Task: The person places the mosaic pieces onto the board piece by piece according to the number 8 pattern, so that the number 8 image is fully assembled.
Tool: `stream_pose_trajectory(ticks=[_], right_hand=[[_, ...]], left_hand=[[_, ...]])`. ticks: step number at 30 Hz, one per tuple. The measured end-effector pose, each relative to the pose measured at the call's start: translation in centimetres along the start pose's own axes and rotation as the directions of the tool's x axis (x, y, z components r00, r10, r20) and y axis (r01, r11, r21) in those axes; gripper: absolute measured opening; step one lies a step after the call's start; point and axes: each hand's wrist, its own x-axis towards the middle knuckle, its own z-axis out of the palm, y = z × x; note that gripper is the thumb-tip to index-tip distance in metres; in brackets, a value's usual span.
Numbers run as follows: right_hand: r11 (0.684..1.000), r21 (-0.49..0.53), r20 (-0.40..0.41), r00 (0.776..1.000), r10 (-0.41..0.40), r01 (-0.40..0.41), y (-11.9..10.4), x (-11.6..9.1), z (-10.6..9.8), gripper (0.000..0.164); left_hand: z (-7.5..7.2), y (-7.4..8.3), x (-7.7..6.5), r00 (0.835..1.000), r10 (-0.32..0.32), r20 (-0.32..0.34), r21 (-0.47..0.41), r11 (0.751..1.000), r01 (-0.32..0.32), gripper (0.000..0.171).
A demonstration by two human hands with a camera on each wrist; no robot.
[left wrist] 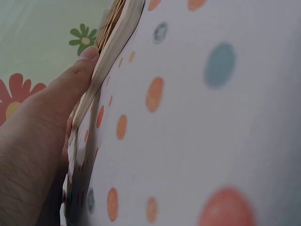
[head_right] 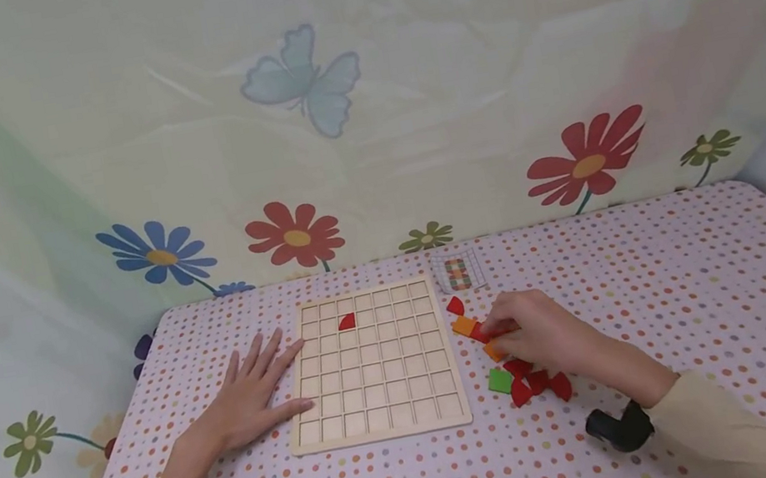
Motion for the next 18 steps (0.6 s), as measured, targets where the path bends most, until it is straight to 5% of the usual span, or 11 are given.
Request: stream_pose_trajectory(ticks=[18], right_hand=[[0.999,0.001,0.069,0.996,0.048,-0.048,1.3,0.4,0.9,0.019]], left_hand=[[-0.2,0.2,0.2,1.0,-0.013,0.008,0.019,1.0,0.012,0.091]])
